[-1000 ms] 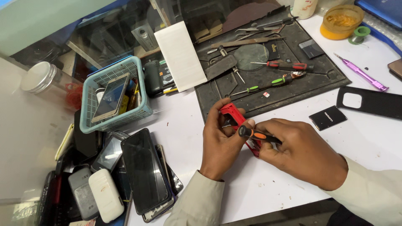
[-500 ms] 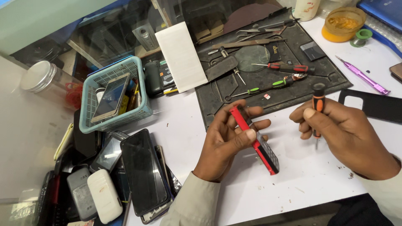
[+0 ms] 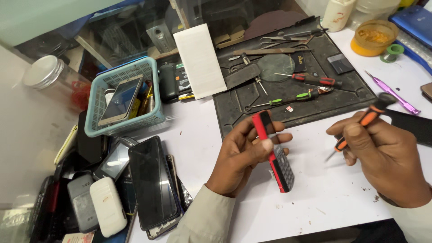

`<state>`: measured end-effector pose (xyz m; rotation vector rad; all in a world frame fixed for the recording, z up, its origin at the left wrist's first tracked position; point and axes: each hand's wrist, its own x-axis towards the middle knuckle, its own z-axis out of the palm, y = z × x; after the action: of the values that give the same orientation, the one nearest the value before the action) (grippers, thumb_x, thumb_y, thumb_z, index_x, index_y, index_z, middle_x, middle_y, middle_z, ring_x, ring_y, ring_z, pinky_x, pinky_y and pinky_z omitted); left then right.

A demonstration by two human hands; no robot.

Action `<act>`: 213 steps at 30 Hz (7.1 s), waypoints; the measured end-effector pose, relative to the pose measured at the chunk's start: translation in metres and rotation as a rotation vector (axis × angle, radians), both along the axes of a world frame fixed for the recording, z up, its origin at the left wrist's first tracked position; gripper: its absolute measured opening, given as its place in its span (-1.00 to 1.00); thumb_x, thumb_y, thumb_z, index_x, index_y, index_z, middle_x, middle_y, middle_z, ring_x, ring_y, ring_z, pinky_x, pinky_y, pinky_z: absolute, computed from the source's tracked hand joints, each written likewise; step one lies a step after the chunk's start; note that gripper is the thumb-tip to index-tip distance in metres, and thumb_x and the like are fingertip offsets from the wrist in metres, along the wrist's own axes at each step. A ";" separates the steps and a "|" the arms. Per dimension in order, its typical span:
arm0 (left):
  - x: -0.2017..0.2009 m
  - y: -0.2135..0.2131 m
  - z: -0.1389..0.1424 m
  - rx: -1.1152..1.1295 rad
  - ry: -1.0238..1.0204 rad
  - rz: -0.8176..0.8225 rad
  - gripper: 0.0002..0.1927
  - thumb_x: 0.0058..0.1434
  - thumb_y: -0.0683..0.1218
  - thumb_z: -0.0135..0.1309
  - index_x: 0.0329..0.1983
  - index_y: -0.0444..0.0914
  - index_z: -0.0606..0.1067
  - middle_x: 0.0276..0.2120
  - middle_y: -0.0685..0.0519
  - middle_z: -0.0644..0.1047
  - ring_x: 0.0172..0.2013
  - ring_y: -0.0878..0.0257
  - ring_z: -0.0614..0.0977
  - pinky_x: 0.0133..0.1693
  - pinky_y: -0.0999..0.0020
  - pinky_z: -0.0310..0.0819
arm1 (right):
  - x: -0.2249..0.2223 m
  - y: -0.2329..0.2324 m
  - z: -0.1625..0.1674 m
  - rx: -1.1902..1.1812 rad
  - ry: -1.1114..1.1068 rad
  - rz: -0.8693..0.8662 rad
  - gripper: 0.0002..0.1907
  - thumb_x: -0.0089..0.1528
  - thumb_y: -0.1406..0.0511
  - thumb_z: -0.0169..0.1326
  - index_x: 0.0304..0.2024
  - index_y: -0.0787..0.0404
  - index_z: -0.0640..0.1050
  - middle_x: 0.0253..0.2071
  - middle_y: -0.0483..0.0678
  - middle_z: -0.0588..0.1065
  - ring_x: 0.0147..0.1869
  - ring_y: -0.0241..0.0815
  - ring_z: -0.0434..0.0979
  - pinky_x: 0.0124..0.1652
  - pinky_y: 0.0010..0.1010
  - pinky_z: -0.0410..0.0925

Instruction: The person removes the battery and keypad from a red feature phone using a screwdriver. They unscrew the back cover, lift the keypad, and expose the internal components.

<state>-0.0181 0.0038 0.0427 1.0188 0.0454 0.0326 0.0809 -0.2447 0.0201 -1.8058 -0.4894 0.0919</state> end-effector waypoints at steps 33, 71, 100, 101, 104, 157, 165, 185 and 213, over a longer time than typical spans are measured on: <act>-0.008 -0.021 0.011 1.421 -0.247 0.257 -0.33 -0.03 0.05 0.40 0.14 -0.24 0.46 -0.29 -0.02 0.60 -0.38 0.04 0.65 -0.41 0.14 0.47 | -0.011 -0.008 0.029 0.056 -0.144 -0.087 -0.73 0.42 0.32 -0.01 0.03 0.45 0.40 -0.19 0.18 0.55 -0.12 -0.12 0.66 -0.11 -0.37 0.57; 0.020 -0.022 -0.001 -0.309 0.115 0.285 -0.35 0.41 0.42 -0.22 -0.05 -0.25 0.42 -0.49 0.11 0.37 -0.51 0.32 0.48 -0.48 0.38 0.46 | -0.064 0.029 0.016 0.104 -0.147 0.084 -0.49 0.18 0.49 0.13 0.09 0.36 0.20 -0.14 0.03 0.60 -0.11 -0.25 0.68 0.08 -0.45 0.48; 0.019 -0.023 0.002 -0.246 0.166 0.294 -0.36 0.35 0.45 -0.18 -0.09 -0.21 0.39 -0.51 0.14 0.32 -0.56 0.39 0.39 -0.56 0.47 0.32 | -0.048 0.006 0.006 0.060 -0.006 0.180 -0.65 0.20 0.46 0.03 0.01 0.37 0.27 -0.12 0.17 0.53 0.02 -0.07 0.69 0.11 -0.18 0.47; 0.019 -0.023 0.002 -0.243 0.165 0.296 -0.36 0.35 0.45 -0.18 -0.09 -0.21 0.39 -0.51 0.14 0.32 -0.57 0.39 0.39 -0.57 0.47 0.32 | -0.038 0.003 0.005 0.073 -0.041 0.222 -0.67 0.22 0.44 0.05 0.02 0.36 0.32 -0.17 0.15 0.53 -0.05 -0.08 0.71 0.10 -0.18 0.53; 0.019 -0.023 0.002 -0.238 0.164 0.297 -0.36 0.35 0.45 -0.18 -0.09 -0.22 0.39 -0.51 0.14 0.31 -0.57 0.39 0.39 -0.57 0.47 0.32 | -0.020 -0.010 0.001 -0.104 -0.004 0.210 -0.85 0.30 0.42 0.04 -0.08 0.33 0.45 -0.33 0.13 0.51 -0.17 -0.03 0.72 0.00 -0.14 0.57; 0.022 -0.020 -0.009 -0.233 0.010 0.293 -0.45 0.46 0.25 -0.05 0.19 -0.30 0.39 -0.13 -0.17 0.64 -0.22 0.25 0.65 -0.17 0.34 0.60 | -0.014 -0.039 -0.044 -0.164 0.089 0.153 -0.69 0.27 0.20 0.07 -0.02 0.25 0.52 -0.40 0.06 0.46 -0.40 -0.21 0.42 -0.43 -0.35 0.37; 0.015 -0.017 -0.003 -0.182 0.012 0.266 -0.60 0.41 0.10 0.10 0.08 -0.31 0.47 -0.10 -0.04 0.59 -0.12 0.24 0.65 -0.13 0.28 0.63 | -0.024 0.024 0.023 -0.370 0.113 0.124 -0.63 0.18 0.21 0.28 0.01 0.20 0.66 -0.44 -0.16 0.53 -0.51 -0.43 0.30 -0.59 -0.52 0.31; 0.013 -0.030 -0.013 0.305 0.066 -0.164 -0.52 0.38 0.01 0.03 0.28 -0.35 0.47 -0.16 0.07 0.61 -0.31 0.39 0.56 -0.31 0.51 0.50 | -0.016 0.017 0.038 -0.255 -0.258 0.116 -0.63 0.24 0.29 0.19 0.09 0.26 0.58 -0.19 -0.07 0.45 -0.17 -0.33 0.47 -0.23 -0.55 0.35; 0.013 -0.035 -0.013 0.353 0.122 -0.140 -0.56 0.43 0.04 -0.09 0.14 -0.36 0.56 -0.28 0.08 0.57 -0.39 0.38 0.50 -0.36 0.47 0.48 | -0.029 0.027 0.043 -0.276 -0.364 -0.005 -0.81 0.14 0.54 0.14 -0.17 0.39 0.52 -0.09 0.11 0.50 -0.40 -0.36 0.38 -0.41 -0.49 0.27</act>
<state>-0.0053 -0.0314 0.0297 1.3736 0.0817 -0.1541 0.0523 -0.2175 0.0631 -2.1053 -0.7588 -0.1848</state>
